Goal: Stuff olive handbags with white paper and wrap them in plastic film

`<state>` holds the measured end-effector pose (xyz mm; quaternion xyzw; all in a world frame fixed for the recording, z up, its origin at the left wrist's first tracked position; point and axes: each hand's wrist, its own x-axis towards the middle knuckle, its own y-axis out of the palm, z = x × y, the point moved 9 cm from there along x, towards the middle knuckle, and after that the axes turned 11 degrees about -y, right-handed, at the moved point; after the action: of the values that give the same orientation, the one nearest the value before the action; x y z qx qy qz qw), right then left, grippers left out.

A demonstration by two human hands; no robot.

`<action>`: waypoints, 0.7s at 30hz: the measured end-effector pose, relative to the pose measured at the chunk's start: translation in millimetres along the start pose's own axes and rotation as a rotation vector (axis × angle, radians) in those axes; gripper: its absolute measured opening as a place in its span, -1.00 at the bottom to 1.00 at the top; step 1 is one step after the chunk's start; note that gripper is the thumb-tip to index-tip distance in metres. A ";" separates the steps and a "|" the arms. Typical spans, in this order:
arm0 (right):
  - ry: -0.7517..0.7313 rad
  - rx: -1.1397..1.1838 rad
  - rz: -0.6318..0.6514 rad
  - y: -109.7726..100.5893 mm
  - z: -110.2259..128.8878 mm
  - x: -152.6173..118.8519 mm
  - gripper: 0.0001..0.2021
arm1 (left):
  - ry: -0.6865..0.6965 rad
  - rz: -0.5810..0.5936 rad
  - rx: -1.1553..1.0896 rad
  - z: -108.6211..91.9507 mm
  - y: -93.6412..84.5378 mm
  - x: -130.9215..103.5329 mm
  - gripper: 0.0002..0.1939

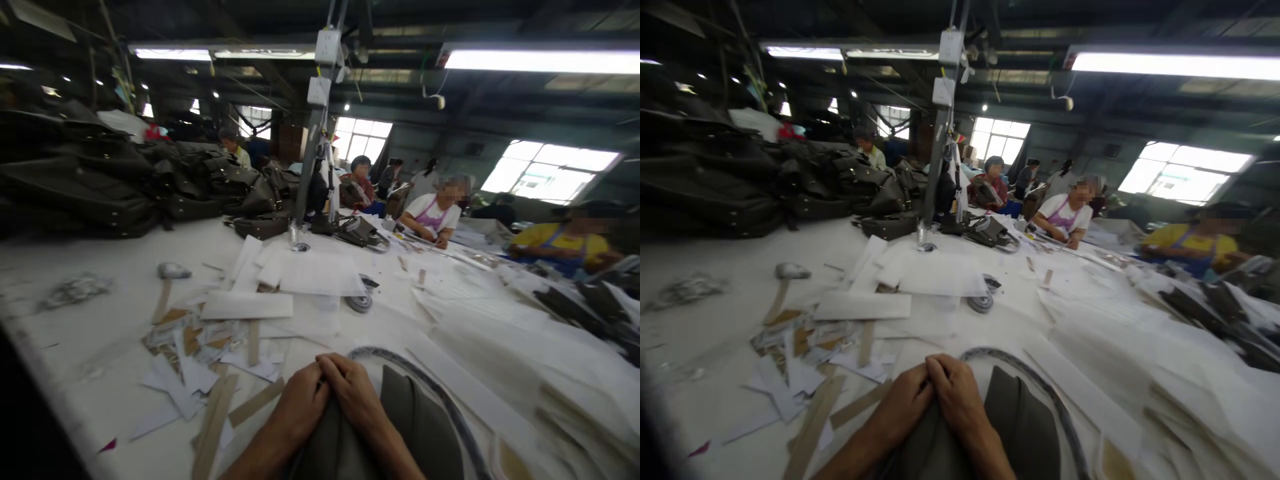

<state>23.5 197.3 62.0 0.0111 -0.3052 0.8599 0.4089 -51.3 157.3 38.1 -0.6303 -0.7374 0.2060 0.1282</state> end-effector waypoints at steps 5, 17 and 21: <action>0.026 0.056 0.011 -2.3 -5.8 -0.9 -0.57 | -0.022 -0.006 0.026 -2.3 0.1 -5.6 -0.63; 0.056 0.038 -0.071 1.2 -26.6 -0.1 -0.62 | 0.167 0.103 0.850 -88.3 2.4 89.4 -0.80; 0.062 0.023 -0.104 6.2 -41.8 -3.1 -0.73 | 0.182 -0.004 0.959 -90.8 40.6 168.7 -0.54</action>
<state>30.8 214.5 23.9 0.0051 -0.2816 0.8408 0.4622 -4.1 340.8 87.4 -0.5141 -0.5464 0.4665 0.4685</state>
